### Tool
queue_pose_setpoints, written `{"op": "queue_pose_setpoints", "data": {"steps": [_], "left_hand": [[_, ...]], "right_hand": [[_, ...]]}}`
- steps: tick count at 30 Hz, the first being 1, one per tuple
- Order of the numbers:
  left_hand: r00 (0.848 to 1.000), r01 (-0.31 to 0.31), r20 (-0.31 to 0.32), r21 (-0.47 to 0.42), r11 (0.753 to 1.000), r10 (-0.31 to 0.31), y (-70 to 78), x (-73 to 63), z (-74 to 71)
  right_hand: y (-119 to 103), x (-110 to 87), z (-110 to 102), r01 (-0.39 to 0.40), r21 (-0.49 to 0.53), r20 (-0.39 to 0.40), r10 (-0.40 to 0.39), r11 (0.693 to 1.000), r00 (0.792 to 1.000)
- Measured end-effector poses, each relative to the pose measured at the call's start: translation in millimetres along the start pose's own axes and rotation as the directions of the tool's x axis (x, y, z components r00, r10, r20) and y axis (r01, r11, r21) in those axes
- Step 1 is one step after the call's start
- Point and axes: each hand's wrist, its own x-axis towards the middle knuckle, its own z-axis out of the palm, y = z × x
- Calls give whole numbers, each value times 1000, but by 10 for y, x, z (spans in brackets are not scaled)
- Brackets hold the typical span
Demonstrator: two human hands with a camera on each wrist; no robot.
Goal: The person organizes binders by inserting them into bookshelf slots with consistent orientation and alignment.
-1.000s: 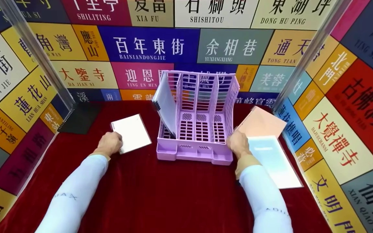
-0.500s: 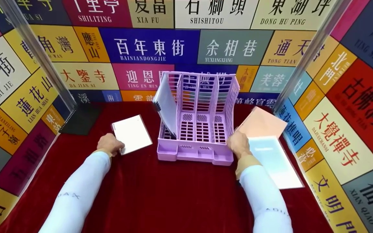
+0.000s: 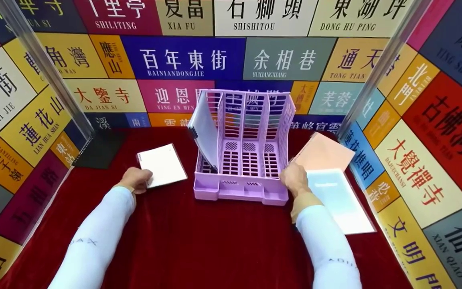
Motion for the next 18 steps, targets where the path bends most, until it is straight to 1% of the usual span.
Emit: {"op": "queue_pose_setpoints", "data": {"steps": [1,3,5,7,9,12,16,18], "left_hand": [[999,19,33,-56,998,-17,3,30,5],[994,51,100,-152,987,-36,2,87,20],[985,83,164,-221,972,-47,-6,130,39],[978,114,201,-280,953,-58,-14,155,58],[975,135,214,-332,934,-65,-20,157,68],[976,157,203,-402,902,-79,-15,144,80],[981,155,177,-477,865,-78,23,119,89],[983,153,167,-521,839,-76,43,117,95]], "right_hand": [[-1,2,-3,-6,6,-2,6,1000,1000],[-1,5,-10,-15,11,3,15,1000,1000],[-4,6,-13,-22,15,10,22,1000,1000],[-7,7,-11,-30,21,16,30,999,999],[-10,4,-8,-32,26,22,31,999,999],[-8,0,-3,-36,33,28,35,999,999],[-4,1,1,-34,33,30,33,999,999],[-7,7,3,-34,36,27,33,999,999]]}}
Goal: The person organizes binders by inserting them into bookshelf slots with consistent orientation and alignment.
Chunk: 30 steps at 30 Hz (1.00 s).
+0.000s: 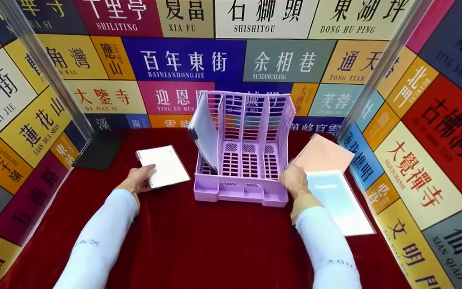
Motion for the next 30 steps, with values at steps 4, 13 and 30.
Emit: {"op": "queue_pose_setpoints", "data": {"steps": [4,13,30], "left_hand": [[999,19,34,-129,991,-14,15,16,49],[987,82,154,-208,975,-51,9,-28,196],[978,-206,-14,-132,970,206,23,-56,443]], "right_hand": [[-8,5,16,3,7,-11,-2,1000,1000],[-24,2,70,34,-19,-25,-35,999,999],[17,15,4,28,-25,-30,-29,999,999]]}}
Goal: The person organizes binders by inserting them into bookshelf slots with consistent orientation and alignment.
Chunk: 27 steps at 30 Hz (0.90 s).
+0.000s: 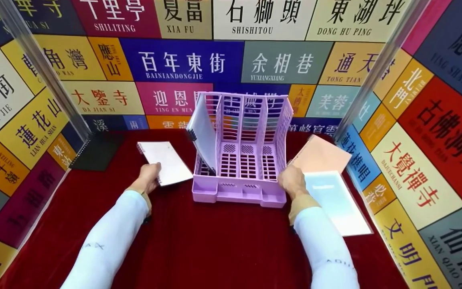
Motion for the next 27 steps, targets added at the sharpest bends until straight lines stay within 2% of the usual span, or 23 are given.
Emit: {"op": "queue_pose_setpoints", "data": {"steps": [4,7,16,22,27], "left_hand": [[999,-32,-9,26,999,32,15,-35,31],[996,-78,-37,39,996,80,28,-66,73],[973,-189,-103,173,967,208,67,-250,190],[944,-234,-160,294,927,289,103,-376,294],[908,-290,-206,320,902,365,164,-508,370]], "right_hand": [[7,4,-5,11,-5,2,-11,1000,1000],[10,3,-9,18,-15,-1,-18,1000,1000],[-8,-15,-12,13,-21,2,-13,1000,1000],[-8,-20,-8,-9,-8,23,9,1000,1000],[-19,-18,-14,-22,-9,26,22,1000,999]]}}
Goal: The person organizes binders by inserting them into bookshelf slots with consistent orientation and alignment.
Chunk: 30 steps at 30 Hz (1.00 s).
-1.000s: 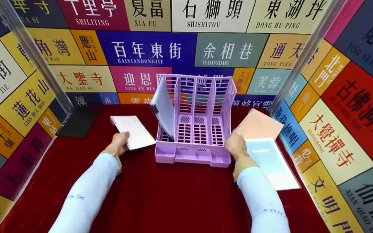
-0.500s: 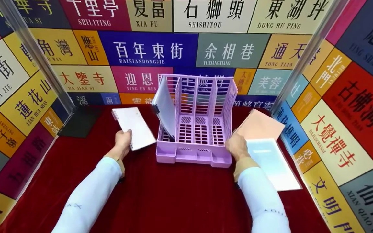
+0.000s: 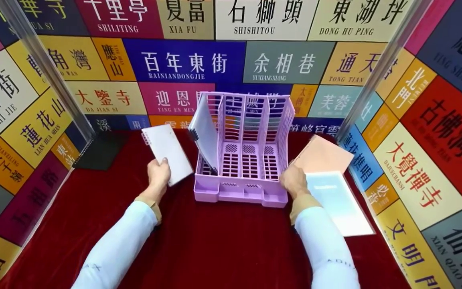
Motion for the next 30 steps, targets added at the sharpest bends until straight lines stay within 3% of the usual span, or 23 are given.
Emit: {"op": "queue_pose_setpoints", "data": {"steps": [6,16,23,30], "left_hand": [[990,-124,-67,1,992,124,141,-132,9],[957,-266,-145,-80,961,253,343,-376,-25],[936,-339,-155,-160,927,316,514,-549,-74],[939,-339,-150,-239,910,310,666,-748,-127]], "right_hand": [[0,-4,4,-22,22,10,22,1000,1000],[16,-4,14,0,2,-7,0,1000,1000],[2,-3,18,1,19,-11,-1,1000,1000],[10,-5,3,-1,31,7,1,1000,1000]]}}
